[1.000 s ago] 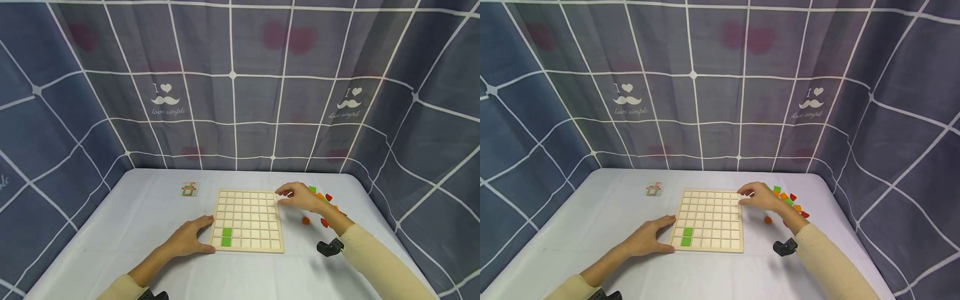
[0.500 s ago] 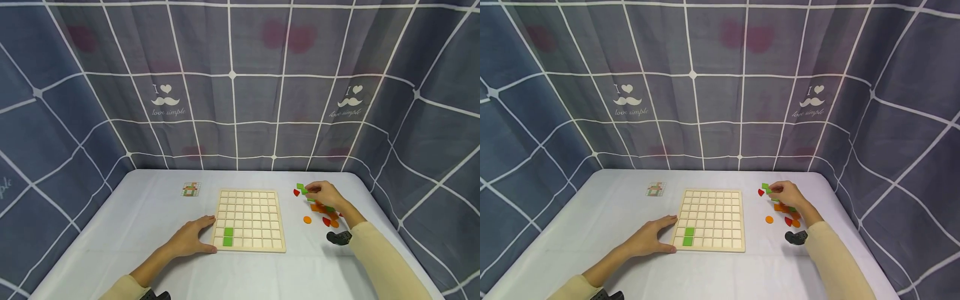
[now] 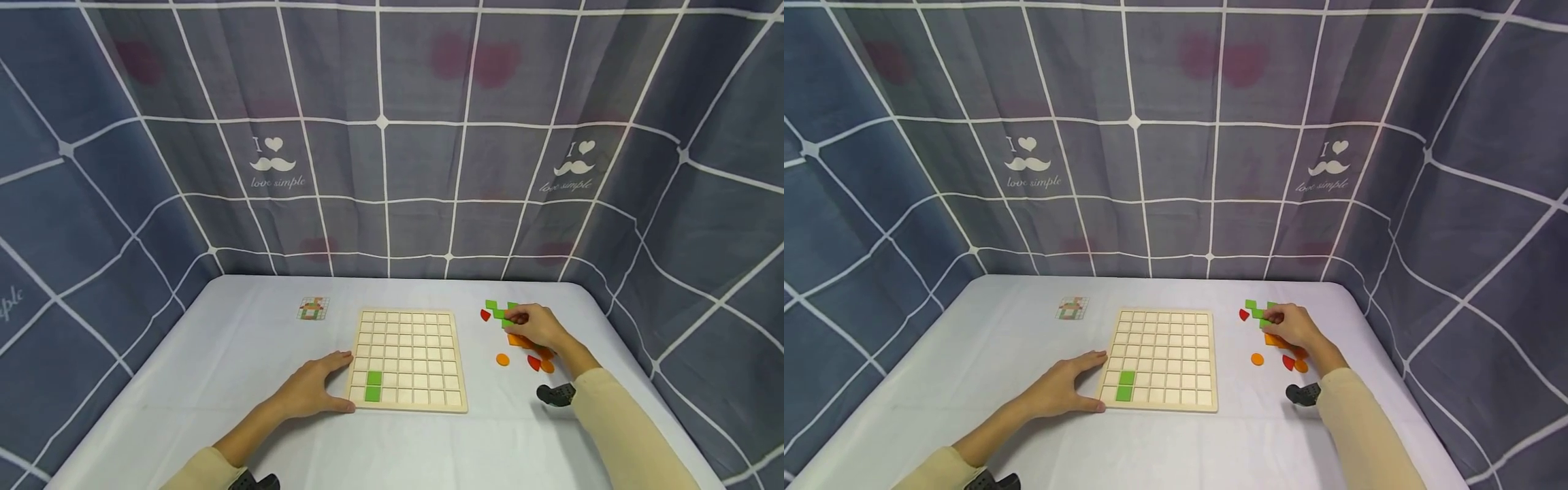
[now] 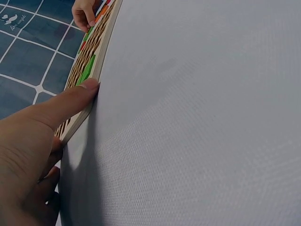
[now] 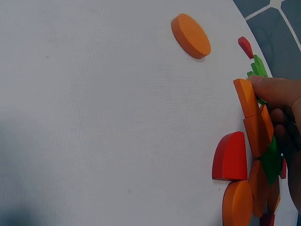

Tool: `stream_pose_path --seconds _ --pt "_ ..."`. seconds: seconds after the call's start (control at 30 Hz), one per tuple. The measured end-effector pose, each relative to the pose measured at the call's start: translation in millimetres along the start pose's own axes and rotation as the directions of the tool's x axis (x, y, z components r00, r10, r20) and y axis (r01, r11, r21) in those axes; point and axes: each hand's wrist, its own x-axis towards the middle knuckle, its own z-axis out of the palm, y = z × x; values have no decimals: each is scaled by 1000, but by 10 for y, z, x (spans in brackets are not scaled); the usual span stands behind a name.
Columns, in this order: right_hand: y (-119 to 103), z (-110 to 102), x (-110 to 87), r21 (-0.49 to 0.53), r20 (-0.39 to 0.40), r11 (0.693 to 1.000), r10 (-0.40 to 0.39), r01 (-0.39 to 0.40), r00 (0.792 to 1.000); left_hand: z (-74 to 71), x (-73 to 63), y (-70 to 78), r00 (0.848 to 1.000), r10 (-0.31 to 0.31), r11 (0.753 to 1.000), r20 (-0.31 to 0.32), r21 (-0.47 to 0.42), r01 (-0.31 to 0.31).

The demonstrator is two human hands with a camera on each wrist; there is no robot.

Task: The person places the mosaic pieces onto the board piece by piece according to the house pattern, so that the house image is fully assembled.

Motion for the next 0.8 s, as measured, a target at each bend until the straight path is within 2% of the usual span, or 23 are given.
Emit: stream_pose_path --seconds 0.17,0.37,0.6,0.8 --pt "-1 -29 -18 -7 -6 1000 3 -3 1000 7 21 10 1000 -2 1000 -7 -4 2" --pt "-16 -1 -51 -12 41 1000 9 -9 999 14 -30 6 1000 -22 1000 6 -3 22" --pt "-56 -29 -55 -38 31 999 12 -11 999 18 -21 -12 1000 4 1000 6 0 -4" --pt "-150 -77 6 -27 21 999 -41 42 999 12 -1 -18 1000 -13 1000 4 8 13"
